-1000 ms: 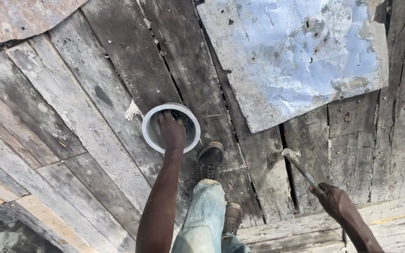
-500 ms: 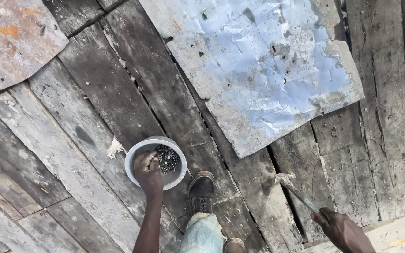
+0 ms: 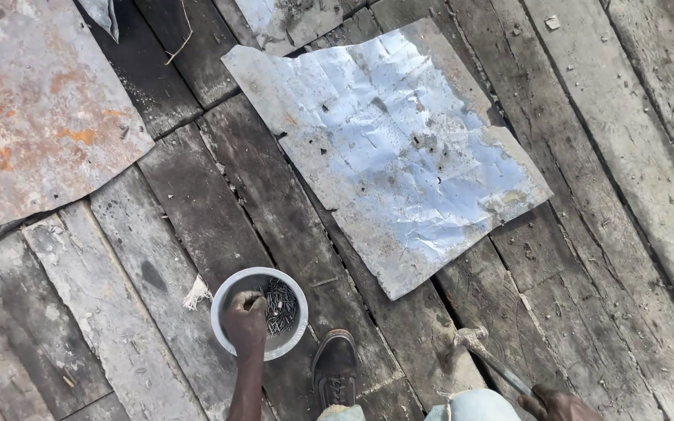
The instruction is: Nailing thin metal sheets onto a wooden plank surface using a hammer and nails.
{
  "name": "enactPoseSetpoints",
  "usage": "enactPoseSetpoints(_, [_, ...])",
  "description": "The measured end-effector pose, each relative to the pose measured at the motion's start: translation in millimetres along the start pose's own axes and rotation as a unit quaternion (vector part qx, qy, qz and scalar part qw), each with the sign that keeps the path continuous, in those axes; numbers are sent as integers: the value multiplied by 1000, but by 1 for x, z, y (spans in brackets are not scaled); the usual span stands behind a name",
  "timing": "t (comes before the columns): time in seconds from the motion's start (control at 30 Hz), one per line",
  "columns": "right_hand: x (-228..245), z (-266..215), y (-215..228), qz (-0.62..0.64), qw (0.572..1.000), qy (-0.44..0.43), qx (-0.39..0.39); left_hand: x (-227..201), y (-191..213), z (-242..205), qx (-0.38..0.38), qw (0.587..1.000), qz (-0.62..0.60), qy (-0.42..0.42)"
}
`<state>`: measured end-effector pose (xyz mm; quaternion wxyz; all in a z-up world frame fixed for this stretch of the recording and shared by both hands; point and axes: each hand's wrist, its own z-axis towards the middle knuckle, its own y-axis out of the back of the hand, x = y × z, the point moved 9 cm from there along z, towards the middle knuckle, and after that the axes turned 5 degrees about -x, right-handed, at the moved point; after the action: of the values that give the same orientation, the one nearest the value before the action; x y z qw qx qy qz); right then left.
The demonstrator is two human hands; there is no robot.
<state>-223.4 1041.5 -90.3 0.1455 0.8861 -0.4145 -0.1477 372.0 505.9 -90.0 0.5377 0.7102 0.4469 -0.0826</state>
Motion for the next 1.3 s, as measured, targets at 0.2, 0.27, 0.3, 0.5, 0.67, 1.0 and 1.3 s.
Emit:
enactPoseSetpoints(0.2, [-8,3,-59,113,990,45,-68,13,-6,6,31,995,75,-61])
enactPoseSetpoints(0.27, [4,5,-112,163,980,64,-98,3,3,-7,19,996,46,-73])
enactPoseSetpoints(0.3, [5,9,-131,177,975,77,-110,10,9,-21,2,998,13,-62])
enactPoseSetpoints(0.5, [-14,43,-159,251,947,107,-169,-11,26,-65,-36,991,-44,-117])
enactPoseSetpoints(0.67, [126,-55,-54,495,847,139,-139,-64,-41,-123,60,966,-112,-224])
enactPoseSetpoints(1.0, [219,-18,-62,595,792,108,-80,-131,-206,-173,306,905,-9,-296])
enactPoseSetpoints(1.3, [203,-9,-62,610,786,90,-53,-96,-283,-166,328,888,-1,-323])
